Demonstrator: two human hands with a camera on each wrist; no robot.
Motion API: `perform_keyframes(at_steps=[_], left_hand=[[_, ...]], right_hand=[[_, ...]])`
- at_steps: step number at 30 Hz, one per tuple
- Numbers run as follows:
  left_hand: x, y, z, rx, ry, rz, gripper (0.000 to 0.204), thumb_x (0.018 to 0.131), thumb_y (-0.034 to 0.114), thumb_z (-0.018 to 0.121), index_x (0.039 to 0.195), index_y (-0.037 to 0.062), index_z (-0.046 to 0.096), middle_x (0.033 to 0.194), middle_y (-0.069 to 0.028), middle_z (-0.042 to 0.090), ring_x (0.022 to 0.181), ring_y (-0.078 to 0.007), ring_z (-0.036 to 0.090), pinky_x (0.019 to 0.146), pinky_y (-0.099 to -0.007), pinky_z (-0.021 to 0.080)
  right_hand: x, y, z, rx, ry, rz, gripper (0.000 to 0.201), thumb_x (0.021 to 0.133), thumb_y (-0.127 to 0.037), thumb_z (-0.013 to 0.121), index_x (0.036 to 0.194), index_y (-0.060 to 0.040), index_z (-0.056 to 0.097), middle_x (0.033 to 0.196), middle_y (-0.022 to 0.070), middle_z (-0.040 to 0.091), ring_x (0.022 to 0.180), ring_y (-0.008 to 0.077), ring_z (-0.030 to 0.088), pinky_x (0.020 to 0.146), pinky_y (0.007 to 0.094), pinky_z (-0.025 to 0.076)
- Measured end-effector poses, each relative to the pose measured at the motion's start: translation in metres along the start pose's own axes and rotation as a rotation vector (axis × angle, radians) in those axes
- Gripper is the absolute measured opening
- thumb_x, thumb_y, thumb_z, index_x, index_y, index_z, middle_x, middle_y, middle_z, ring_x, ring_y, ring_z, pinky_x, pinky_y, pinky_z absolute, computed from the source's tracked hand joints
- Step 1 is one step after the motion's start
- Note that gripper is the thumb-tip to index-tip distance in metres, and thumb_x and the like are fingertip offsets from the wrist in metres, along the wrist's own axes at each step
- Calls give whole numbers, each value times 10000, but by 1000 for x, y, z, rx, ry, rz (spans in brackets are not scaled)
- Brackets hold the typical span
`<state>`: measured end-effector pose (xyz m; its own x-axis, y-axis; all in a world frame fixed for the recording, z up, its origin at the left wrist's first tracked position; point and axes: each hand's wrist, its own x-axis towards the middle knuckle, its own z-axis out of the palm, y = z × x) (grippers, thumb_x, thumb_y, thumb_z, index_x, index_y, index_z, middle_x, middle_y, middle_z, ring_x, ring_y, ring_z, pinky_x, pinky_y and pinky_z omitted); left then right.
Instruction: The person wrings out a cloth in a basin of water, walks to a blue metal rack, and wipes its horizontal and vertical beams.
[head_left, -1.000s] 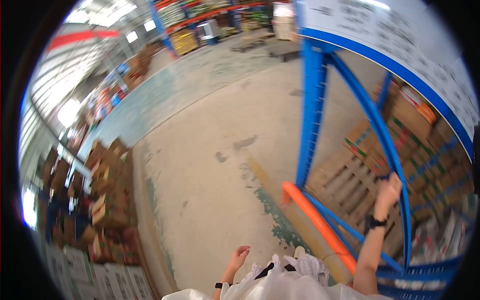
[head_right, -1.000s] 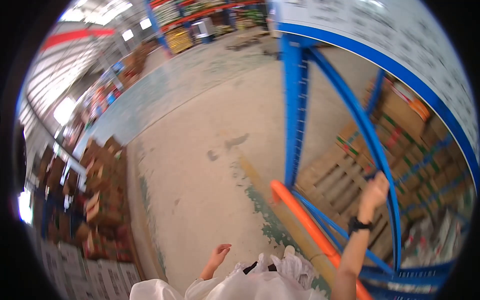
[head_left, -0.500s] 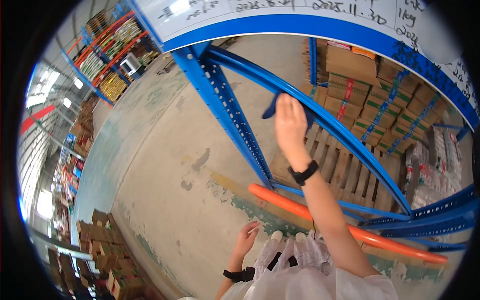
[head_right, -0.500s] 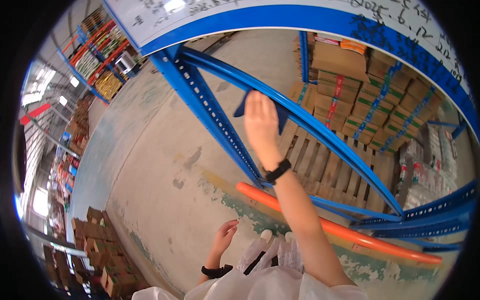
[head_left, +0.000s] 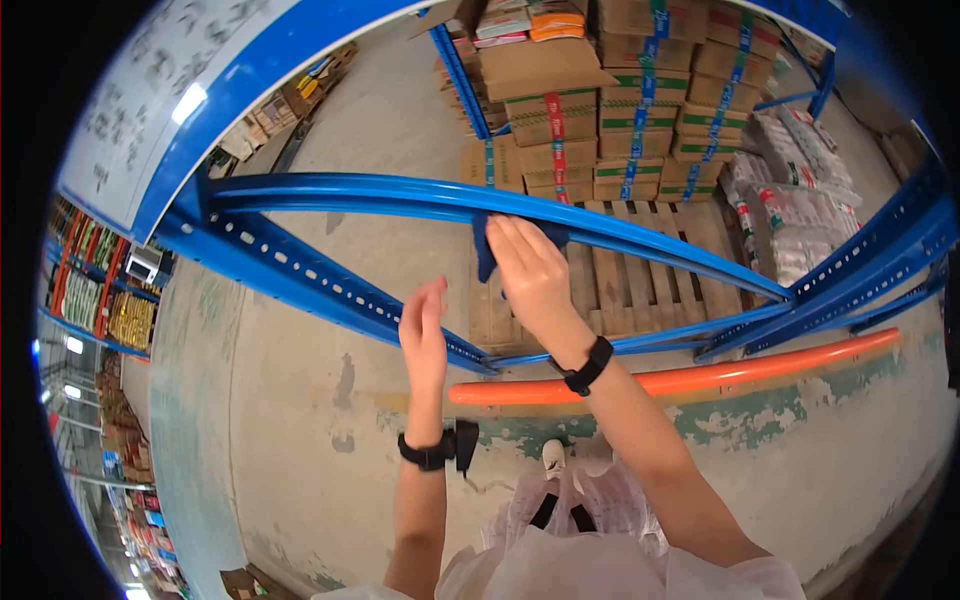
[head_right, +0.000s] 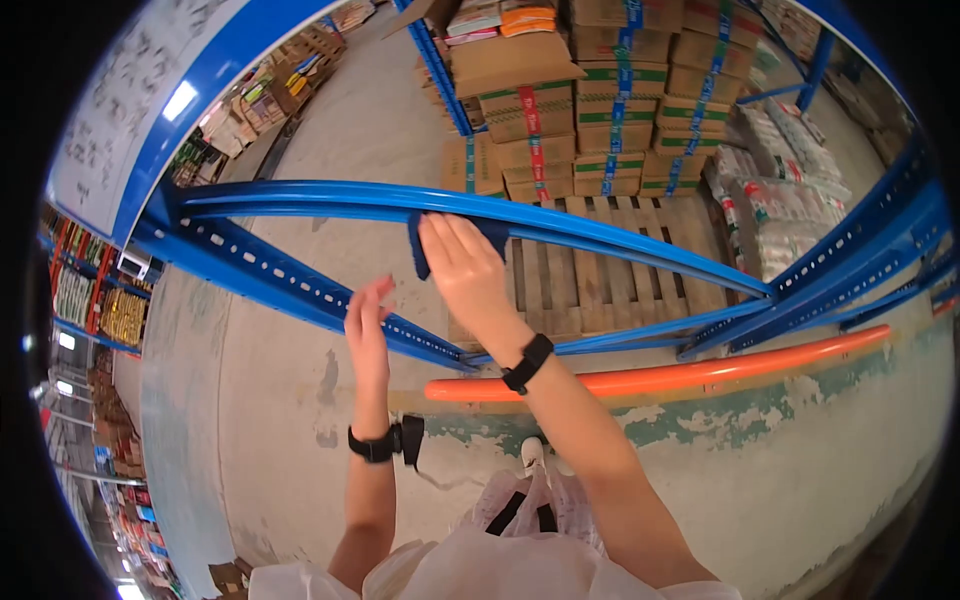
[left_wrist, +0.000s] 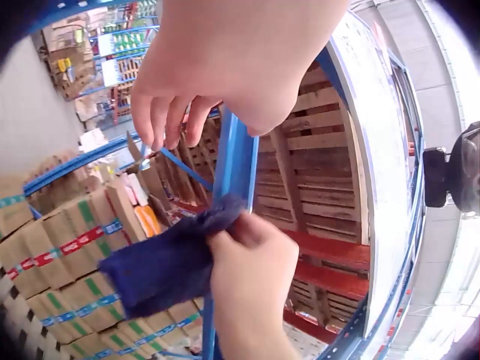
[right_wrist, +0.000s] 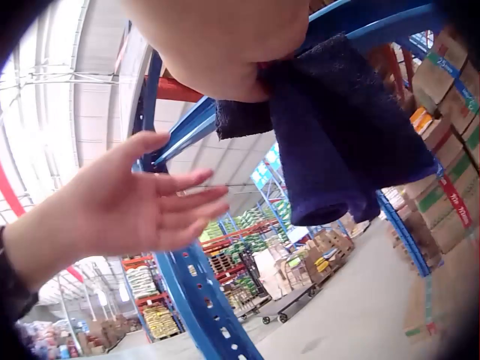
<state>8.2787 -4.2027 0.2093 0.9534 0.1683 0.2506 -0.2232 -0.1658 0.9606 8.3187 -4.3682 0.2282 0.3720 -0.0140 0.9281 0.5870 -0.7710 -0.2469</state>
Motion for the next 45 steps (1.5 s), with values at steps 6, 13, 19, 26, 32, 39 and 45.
perform_keyframes(at_steps=[6, 13, 19, 26, 32, 39, 45], left_hand=[[59, 36, 85, -91, 51, 106, 311, 961, 265, 486, 1046, -22, 569, 982, -90, 598, 918, -159, 568, 788, -310, 471], [60, 13, 74, -118, 100, 159, 366, 982, 306, 405, 1068, -23, 542, 1008, -119, 597, 909, -197, 596, 747, -317, 485], [17, -3, 31, -67, 116, 95, 433, 987, 375, 323, 1085, 15, 543, 1077, -126, 598, 954, -203, 592, 766, -308, 456], [-69, -46, -32, 18, 200, -146, 393, 991, 296, 322, 1053, -8, 563, 1084, -121, 592, 966, -206, 589, 754, -311, 478], [-111, -63, -82, 80, 343, -316, 422, 977, 330, 316, 1054, 1, 569, 1091, -122, 596, 966, -211, 592, 754, -314, 480], [-102, -54, -86, 103, 326, -305, 429, 975, 331, 312, 1048, -5, 570, 1086, -121, 595, 971, -211, 589, 767, -312, 474], [-74, -42, -29, 30, 169, -238, 399, 975, 306, 347, 1065, -12, 571, 1097, -122, 591, 967, -213, 590, 772, -310, 469]], right_hand=[[-68, 85, -67, -122, -62, 59, 338, 636, 53, 605, 973, 49, 623, 975, 165, 644, 924, 305, 630, 803, 373, 522], [-117, 138, -118, -246, -144, 297, 391, 649, 137, 603, 1033, 65, 610, 1014, 195, 632, 947, 330, 601, 784, 392, 511], [-93, 102, -88, -218, -90, 334, 392, 643, 142, 594, 1028, 71, 612, 1034, 189, 631, 988, 337, 579, 825, 396, 488], [-17, 5, -10, 92, -3, 263, 420, 597, 61, 608, 1015, 41, 623, 1063, 144, 617, 1003, 322, 554, 879, 421, 436], [51, -70, 63, 250, 194, 147, 304, 671, -20, 604, 969, 42, 612, 1029, 129, 606, 937, 263, 560, 813, 389, 469], [34, -43, 53, 211, 152, 38, 308, 686, -8, 613, 989, 48, 610, 1040, 135, 614, 999, 272, 577, 811, 369, 505], [-16, 27, -3, 75, 63, 25, 282, 656, 14, 617, 937, 46, 622, 999, 148, 628, 939, 285, 608, 799, 361, 511]])
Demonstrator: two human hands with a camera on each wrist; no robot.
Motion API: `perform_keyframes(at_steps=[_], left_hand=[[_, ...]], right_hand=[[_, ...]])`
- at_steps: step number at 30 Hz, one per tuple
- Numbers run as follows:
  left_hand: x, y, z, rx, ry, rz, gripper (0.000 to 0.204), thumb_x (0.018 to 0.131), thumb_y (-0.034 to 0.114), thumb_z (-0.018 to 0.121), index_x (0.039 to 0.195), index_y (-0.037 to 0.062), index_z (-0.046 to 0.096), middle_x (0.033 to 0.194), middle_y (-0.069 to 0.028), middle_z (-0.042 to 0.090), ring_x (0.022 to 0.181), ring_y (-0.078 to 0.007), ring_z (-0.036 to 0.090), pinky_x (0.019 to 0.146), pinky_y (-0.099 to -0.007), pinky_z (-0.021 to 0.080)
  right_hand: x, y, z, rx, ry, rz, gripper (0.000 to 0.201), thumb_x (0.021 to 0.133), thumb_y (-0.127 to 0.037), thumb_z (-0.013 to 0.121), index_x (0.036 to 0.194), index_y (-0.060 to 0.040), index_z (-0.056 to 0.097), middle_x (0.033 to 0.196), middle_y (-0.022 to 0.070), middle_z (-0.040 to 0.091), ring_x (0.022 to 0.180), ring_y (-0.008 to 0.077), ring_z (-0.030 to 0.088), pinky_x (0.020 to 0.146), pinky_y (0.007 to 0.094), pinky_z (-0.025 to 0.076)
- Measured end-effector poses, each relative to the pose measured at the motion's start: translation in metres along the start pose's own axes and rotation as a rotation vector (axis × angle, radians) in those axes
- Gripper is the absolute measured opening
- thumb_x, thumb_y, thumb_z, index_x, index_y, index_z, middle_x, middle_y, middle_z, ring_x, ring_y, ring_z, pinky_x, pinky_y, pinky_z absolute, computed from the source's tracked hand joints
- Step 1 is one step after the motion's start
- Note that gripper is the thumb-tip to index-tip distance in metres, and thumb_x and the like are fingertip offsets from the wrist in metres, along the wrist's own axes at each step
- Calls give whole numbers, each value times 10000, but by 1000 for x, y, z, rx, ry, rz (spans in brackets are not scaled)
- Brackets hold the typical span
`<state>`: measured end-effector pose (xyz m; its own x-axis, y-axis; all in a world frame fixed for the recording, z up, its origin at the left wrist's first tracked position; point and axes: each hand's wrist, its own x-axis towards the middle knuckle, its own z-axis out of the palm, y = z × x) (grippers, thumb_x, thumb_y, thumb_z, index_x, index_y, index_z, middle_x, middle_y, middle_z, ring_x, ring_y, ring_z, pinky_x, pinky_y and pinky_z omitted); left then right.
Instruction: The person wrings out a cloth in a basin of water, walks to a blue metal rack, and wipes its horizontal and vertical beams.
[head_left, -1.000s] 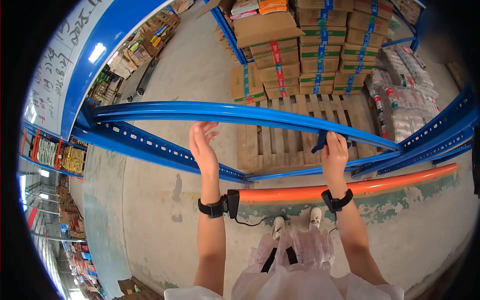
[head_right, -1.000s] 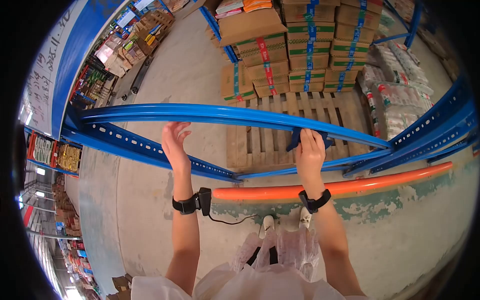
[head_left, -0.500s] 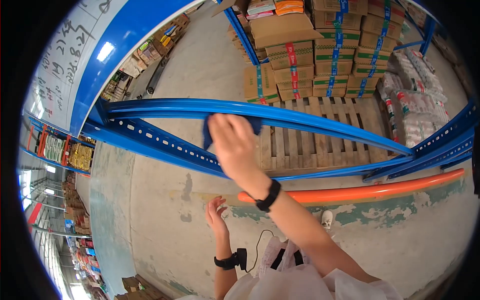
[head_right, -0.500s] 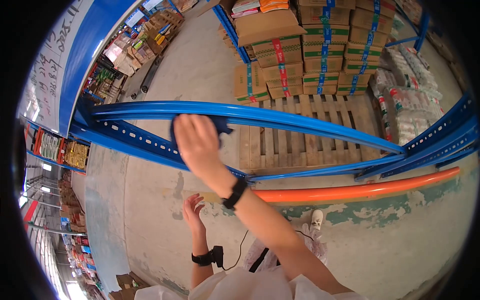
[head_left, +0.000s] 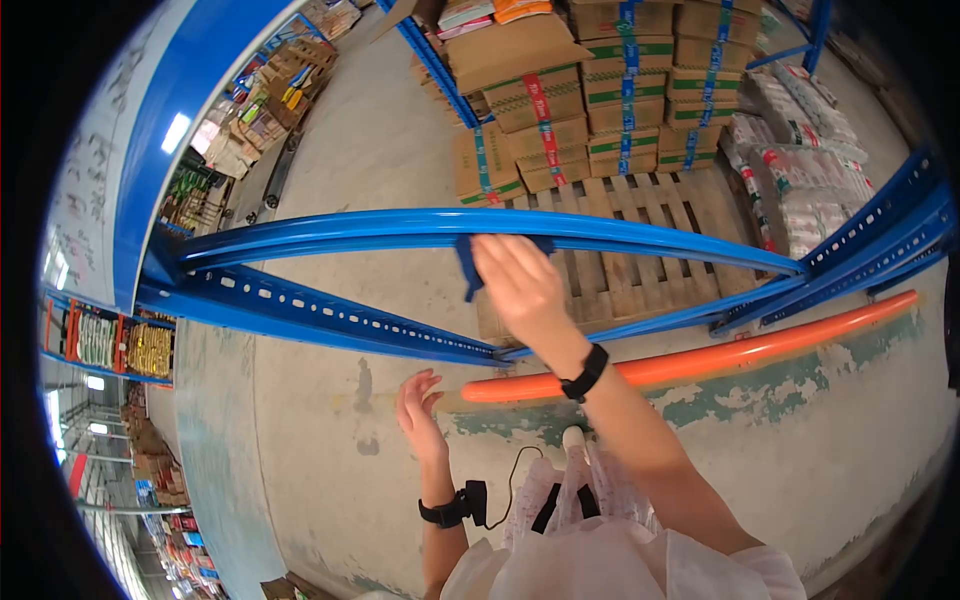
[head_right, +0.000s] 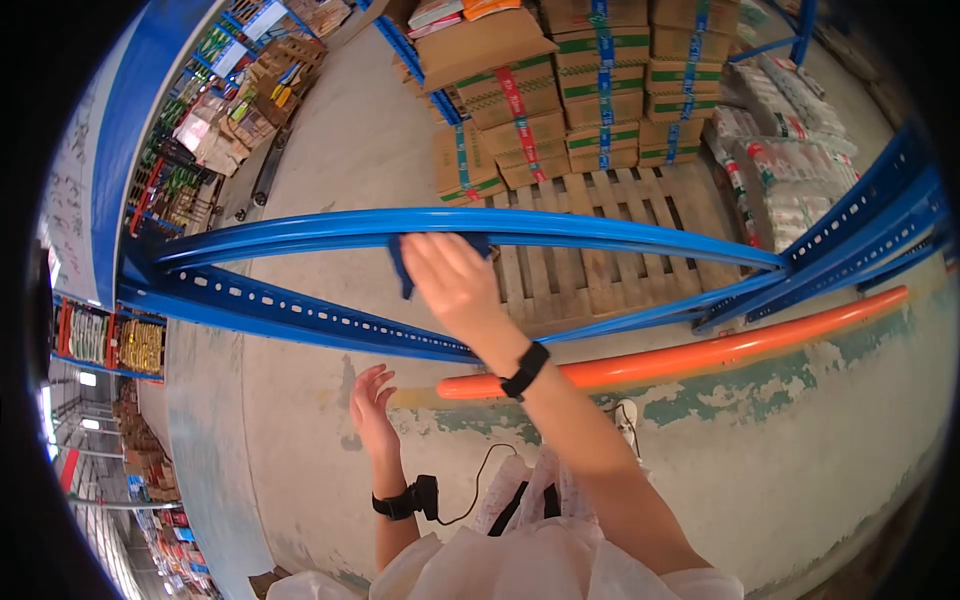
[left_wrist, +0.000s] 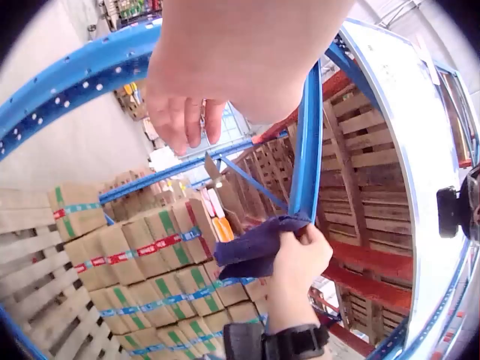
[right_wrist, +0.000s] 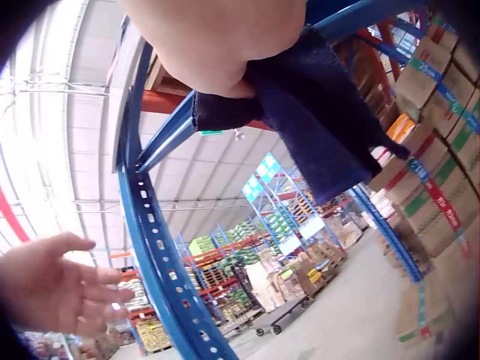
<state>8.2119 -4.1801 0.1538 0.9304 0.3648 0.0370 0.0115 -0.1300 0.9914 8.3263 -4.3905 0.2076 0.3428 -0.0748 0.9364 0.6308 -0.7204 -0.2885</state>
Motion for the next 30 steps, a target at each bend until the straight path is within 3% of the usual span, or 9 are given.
perform_keyframes(at_steps=[4, 9, 13, 15, 20, 23, 24, 26, 30], left_hand=[[14, 23, 60, 7, -188, 83, 363, 974, 279, 378, 1098, -14, 553, 1118, -123, 583, 1001, -206, 583, 790, -304, 464], [32, 50, 136, 10, -313, 221, 323, 963, 227, 432, 1149, -16, 533, 1126, -131, 579, 1045, -212, 579, 810, -312, 473], [45, 67, 172, -80, -297, 230, 308, 957, 210, 457, 1162, -10, 527, 1090, -126, 590, 1016, -216, 594, 802, -315, 483], [51, 71, 178, -117, -274, 208, 293, 953, 202, 473, 1153, -5, 530, 1067, -114, 595, 981, -209, 606, 785, -308, 485], [60, 68, 179, -134, -254, 204, 248, 947, 194, 499, 1107, 9, 544, 1027, -75, 592, 921, -194, 611, 731, -283, 484], [61, 67, 181, -163, -234, 196, 210, 943, 171, 502, 1071, 12, 549, 1002, -66, 596, 902, -184, 611, 703, -279, 483], [61, 66, 181, -162, -235, 199, 204, 942, 166, 502, 1069, 13, 549, 999, -65, 597, 898, -179, 609, 696, -277, 484], [62, 65, 182, -162, -240, 209, 192, 942, 156, 502, 1065, 16, 549, 992, -62, 599, 891, -168, 605, 682, -272, 484], [59, 68, 183, -115, -217, 186, 178, 935, 173, 497, 1034, 34, 548, 958, -46, 602, 904, -158, 615, 685, -260, 473]], right_hand=[[-47, 61, -62, -114, -54, 59, 279, 648, 35, 594, 927, 43, 617, 959, 158, 632, 883, 305, 619, 772, 384, 520], [-124, 151, -148, -271, -109, 205, 535, 546, 141, 600, 1070, 30, 605, 1007, 180, 624, 937, 346, 608, 790, 405, 521], [-171, 199, -201, -378, -142, 518, 454, 693, 99, 623, 1135, -1, 590, 1109, 194, 589, 942, 349, 602, 781, 393, 507], [-180, 211, -211, -441, -168, 513, 443, 708, 89, 626, 1140, -1, 586, 1122, 200, 581, 950, 352, 598, 775, 389, 507], [-153, 179, -195, -448, -149, 493, 440, 676, 106, 600, 1110, 37, 580, 1049, 212, 600, 988, 372, 567, 827, 405, 476], [-118, 138, -161, -223, -76, 476, 424, 637, 80, 615, 1057, 21, 598, 938, 172, 588, 807, 308, 579, 654, 363, 494], [-111, 128, -144, -253, -86, 408, 334, 697, 61, 612, 1028, 11, 605, 891, 156, 576, 757, 290, 568, 614, 358, 487], [-85, 96, -111, -178, -37, 327, 280, 682, 50, 582, 959, 15, 600, 850, 141, 565, 730, 291, 553, 596, 375, 467], [-38, 42, -56, -39, 4, 222, 288, 649, -48, 588, 925, 32, 582, 990, 136, 590, 876, 284, 551, 800, 407, 447]])
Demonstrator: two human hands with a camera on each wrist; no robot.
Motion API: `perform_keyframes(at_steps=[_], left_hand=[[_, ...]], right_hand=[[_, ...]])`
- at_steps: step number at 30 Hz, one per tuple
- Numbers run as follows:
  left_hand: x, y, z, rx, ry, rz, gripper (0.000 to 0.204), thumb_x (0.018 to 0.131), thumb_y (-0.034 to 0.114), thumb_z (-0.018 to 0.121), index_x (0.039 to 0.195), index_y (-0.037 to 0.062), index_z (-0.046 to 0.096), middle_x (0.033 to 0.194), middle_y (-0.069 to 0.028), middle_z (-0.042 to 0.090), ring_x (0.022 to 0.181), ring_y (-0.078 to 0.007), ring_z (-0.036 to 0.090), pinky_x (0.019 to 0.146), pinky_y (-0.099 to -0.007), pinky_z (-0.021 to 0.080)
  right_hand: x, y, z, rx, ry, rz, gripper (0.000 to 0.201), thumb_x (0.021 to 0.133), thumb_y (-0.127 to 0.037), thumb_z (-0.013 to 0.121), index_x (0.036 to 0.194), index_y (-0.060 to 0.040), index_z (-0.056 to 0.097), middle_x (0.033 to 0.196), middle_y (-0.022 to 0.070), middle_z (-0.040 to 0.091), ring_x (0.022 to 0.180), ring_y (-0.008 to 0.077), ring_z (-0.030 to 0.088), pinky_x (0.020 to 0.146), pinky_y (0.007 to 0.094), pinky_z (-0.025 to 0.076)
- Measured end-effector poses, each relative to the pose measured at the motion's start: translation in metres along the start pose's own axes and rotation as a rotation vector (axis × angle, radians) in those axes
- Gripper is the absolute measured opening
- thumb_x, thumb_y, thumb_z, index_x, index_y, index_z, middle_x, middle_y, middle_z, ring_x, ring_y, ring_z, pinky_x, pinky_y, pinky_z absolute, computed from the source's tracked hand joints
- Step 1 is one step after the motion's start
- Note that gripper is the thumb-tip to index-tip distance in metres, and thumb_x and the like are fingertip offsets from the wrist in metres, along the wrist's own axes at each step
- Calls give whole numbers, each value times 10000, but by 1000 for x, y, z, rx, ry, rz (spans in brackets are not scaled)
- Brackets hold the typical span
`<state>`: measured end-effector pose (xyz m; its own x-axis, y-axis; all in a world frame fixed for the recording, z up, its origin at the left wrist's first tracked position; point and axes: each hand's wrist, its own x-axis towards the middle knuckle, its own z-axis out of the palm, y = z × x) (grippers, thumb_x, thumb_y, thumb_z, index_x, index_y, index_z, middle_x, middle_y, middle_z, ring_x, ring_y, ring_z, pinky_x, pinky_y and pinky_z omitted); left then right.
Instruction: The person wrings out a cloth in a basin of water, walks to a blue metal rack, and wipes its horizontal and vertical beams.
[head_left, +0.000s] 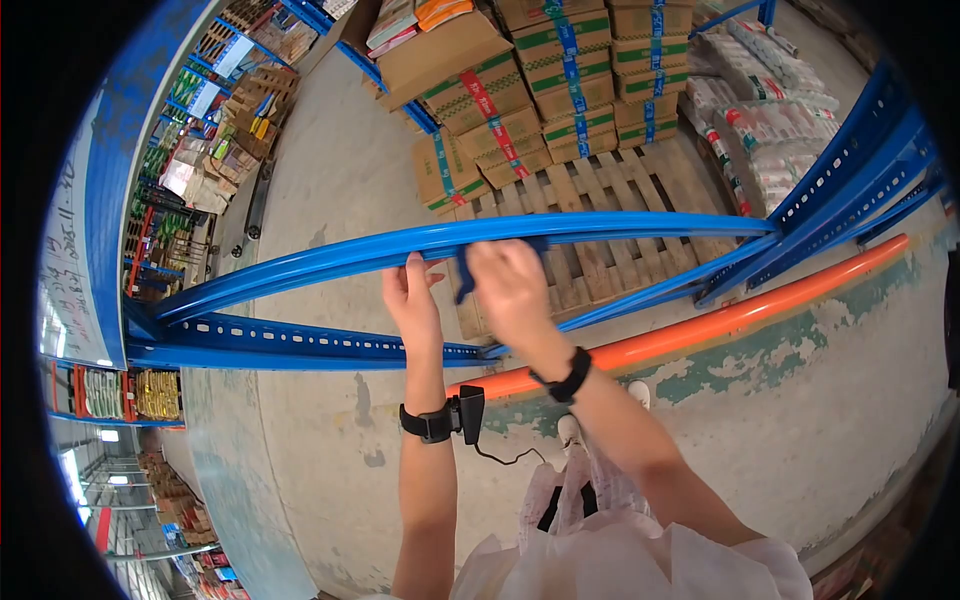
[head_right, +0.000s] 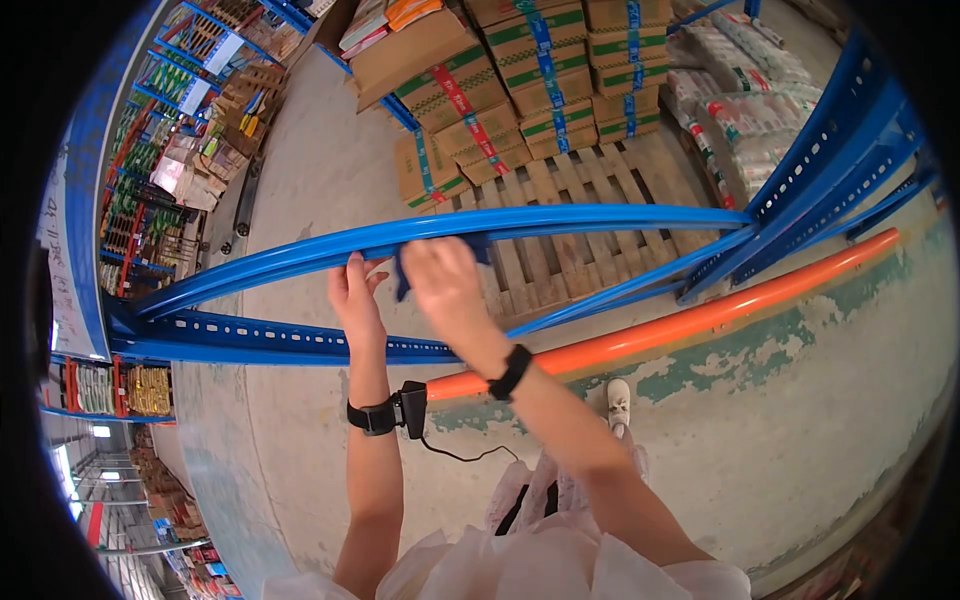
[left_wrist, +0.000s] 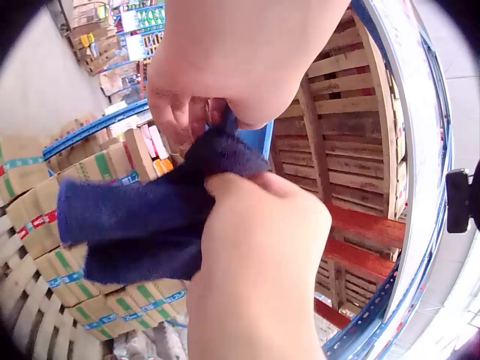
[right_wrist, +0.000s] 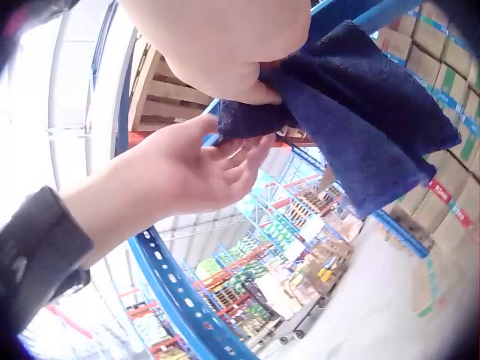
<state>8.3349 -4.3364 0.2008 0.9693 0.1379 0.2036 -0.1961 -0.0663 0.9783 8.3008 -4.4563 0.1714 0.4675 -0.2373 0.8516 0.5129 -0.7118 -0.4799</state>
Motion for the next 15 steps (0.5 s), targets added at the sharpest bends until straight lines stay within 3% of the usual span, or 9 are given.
perform_keyframes(at_steps=[3, 6, 9, 13, 15], left_hand=[[-3, 6, 1, 68, 27, -29, 194, 943, 169, 489, 1066, 28, 537, 980, -52, 597, 906, -152, 609, 674, -261, 483], [0, 1, -1, 57, -1, 19, 203, 955, 151, 475, 1090, 8, 523, 1002, -71, 593, 895, -158, 607, 674, -263, 502], [2, -3, -2, 47, -15, 35, 218, 955, 166, 472, 1103, 13, 520, 1026, -73, 583, 914, -170, 604, 680, -274, 502], [0, -5, -3, 82, -8, 41, 251, 955, 197, 470, 1137, 30, 513, 1065, -84, 567, 946, -197, 606, 691, -287, 498], [1, -6, -4, 97, -6, 48, 260, 958, 202, 469, 1145, 27, 507, 1070, -89, 564, 947, -201, 607, 691, -290, 502]], right_hand=[[3, -13, 20, 11, 60, 22, 289, 667, -40, 588, 944, 46, 592, 1040, 135, 598, 950, 275, 556, 828, 406, 452], [-1, -2, 8, 119, 29, -7, 349, 611, 51, 603, 960, 47, 611, 1022, 144, 617, 927, 295, 568, 814, 413, 459], [-3, 14, -6, 79, -69, -61, 321, 661, -26, 598, 974, 41, 602, 1026, 127, 607, 968, 278, 561, 828, 404, 461], [-31, 69, -41, -19, -21, -54, 346, 627, 29, 609, 973, 32, 617, 934, 141, 630, 859, 299, 601, 744, 390, 503], [-53, 108, -72, -172, -56, -24, 410, 615, 62, 611, 1023, 26, 625, 957, 149, 631, 886, 311, 597, 752, 386, 509]])
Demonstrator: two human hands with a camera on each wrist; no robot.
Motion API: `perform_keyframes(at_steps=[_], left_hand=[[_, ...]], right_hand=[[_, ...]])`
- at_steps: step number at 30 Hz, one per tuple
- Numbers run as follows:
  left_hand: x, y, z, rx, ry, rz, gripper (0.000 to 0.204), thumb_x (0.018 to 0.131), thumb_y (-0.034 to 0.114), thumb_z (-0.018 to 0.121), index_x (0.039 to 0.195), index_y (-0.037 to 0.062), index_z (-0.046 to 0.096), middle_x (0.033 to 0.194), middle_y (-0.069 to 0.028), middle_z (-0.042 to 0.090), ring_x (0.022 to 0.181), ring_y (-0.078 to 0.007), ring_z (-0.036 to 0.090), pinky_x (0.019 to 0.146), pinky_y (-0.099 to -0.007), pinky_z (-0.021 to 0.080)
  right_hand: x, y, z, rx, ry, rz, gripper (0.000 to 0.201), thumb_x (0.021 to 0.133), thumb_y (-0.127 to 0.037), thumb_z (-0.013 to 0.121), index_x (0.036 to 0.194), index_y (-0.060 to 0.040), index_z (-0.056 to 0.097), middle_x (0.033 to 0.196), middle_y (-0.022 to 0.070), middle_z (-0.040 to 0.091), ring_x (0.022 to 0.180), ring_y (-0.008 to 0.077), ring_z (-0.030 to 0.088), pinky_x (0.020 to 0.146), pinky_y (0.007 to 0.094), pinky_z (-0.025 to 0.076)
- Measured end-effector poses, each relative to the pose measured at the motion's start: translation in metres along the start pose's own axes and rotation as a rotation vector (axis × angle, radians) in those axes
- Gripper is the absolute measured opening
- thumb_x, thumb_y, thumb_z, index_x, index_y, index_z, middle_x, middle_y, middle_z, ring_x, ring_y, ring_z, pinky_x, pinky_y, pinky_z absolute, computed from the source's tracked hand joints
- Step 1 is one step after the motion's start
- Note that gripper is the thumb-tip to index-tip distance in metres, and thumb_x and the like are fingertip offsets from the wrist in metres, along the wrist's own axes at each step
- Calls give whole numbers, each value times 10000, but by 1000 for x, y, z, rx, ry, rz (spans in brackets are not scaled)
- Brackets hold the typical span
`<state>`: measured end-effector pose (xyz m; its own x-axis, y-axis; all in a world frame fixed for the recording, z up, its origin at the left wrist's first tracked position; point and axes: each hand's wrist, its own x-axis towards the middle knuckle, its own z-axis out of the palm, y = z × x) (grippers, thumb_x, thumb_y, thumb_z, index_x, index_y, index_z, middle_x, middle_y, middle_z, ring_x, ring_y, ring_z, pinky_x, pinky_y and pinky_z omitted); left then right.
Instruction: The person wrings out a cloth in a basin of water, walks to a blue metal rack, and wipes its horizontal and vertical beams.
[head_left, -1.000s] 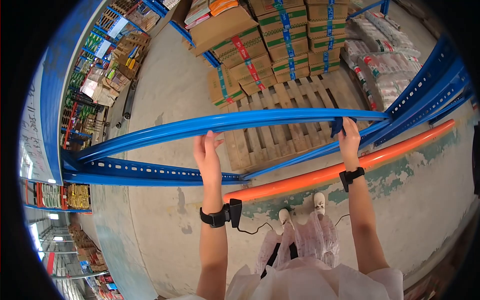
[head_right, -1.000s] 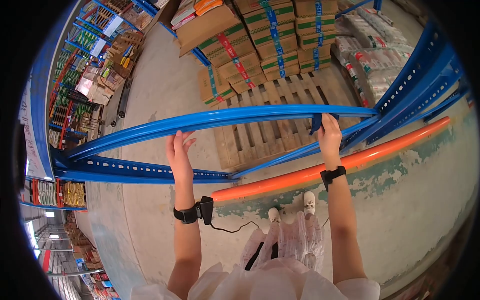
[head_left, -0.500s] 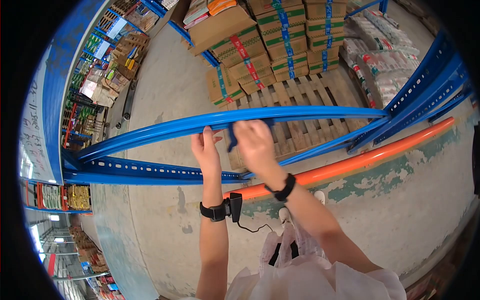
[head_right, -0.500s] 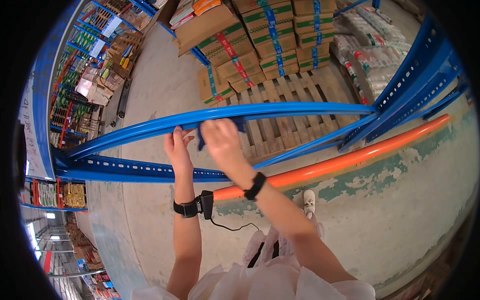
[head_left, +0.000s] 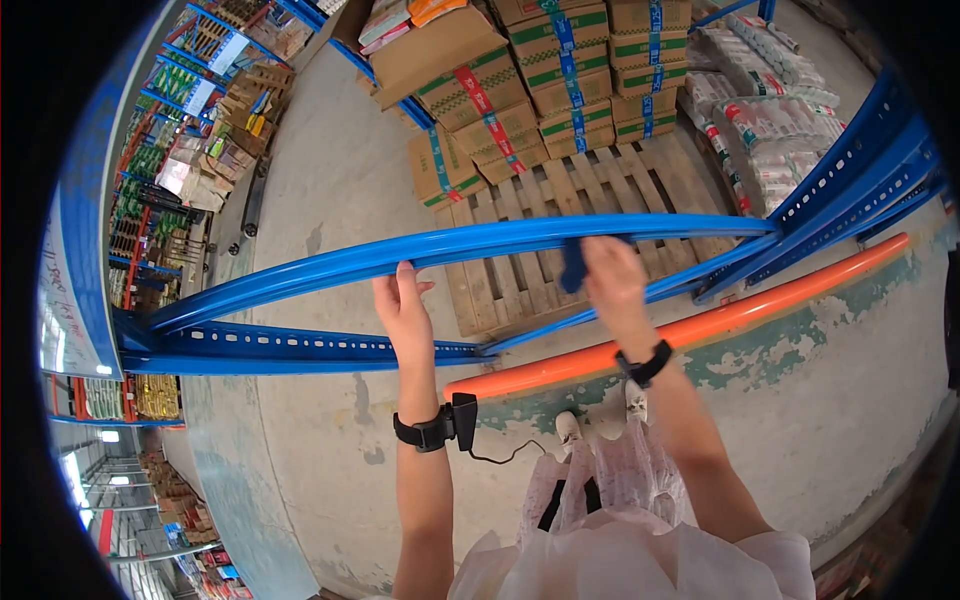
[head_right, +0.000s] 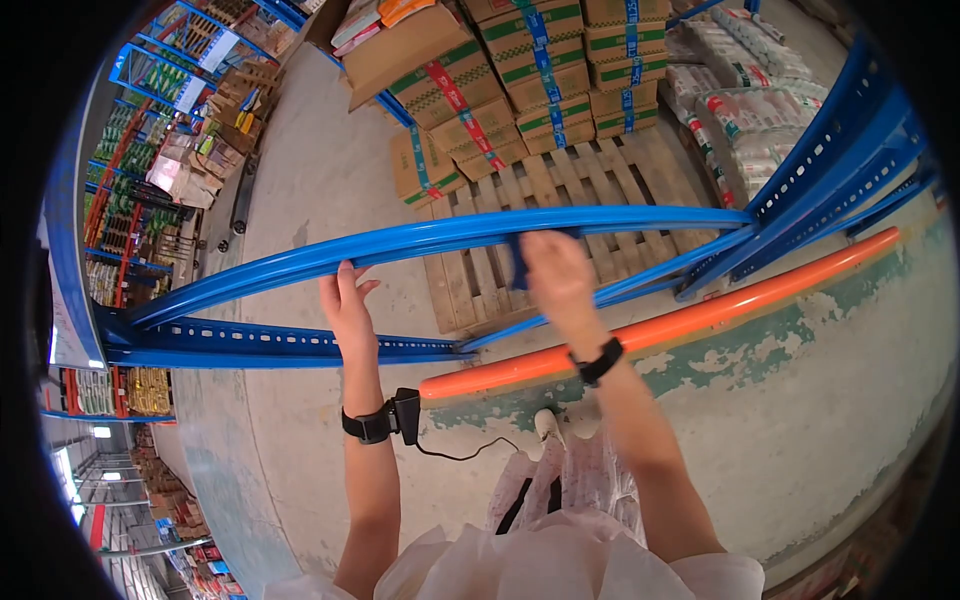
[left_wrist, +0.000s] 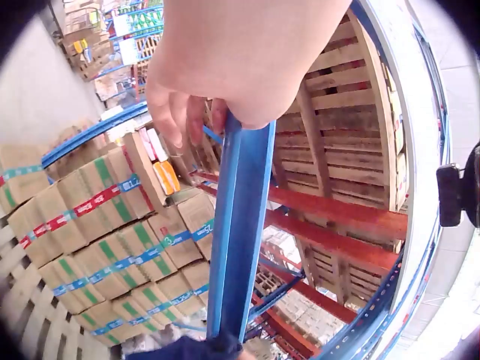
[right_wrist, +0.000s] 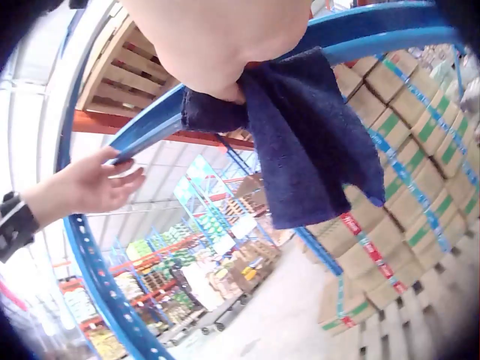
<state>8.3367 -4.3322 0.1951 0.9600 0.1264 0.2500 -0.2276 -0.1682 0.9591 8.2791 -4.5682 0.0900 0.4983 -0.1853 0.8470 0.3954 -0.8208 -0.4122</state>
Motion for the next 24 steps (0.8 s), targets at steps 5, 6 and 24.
perform_keyframes(at_steps=[5, 6, 24], left_hand=[[-2, 0, 3, -6, 24, -19, 271, 964, 213, 465, 1152, 20, 497, 1072, -93, 563, 945, -196, 604, 699, -297, 505], [-2, 0, 4, -10, 31, -20, 268, 964, 211, 462, 1151, 21, 495, 1071, -94, 563, 943, -194, 604, 698, -297, 505], [-3, 0, 11, -36, 45, -5, 247, 973, 189, 424, 1167, 41, 462, 1096, -93, 543, 944, -195, 594, 670, -298, 511]], right_hand=[[-43, 100, -64, -189, -136, 255, 488, 622, 111, 615, 1100, 15, 598, 1026, 195, 600, 902, 342, 602, 770, 379, 514], [-51, 119, -74, -241, -152, 290, 468, 638, 105, 612, 1096, 7, 602, 1027, 193, 603, 903, 339, 600, 769, 376, 511], [15, -44, 2, -185, -95, 503, 543, 668, -9, 649, 1169, 59, 454, 1176, 234, 425, 1106, 422, 416, 921, 484, 356]])
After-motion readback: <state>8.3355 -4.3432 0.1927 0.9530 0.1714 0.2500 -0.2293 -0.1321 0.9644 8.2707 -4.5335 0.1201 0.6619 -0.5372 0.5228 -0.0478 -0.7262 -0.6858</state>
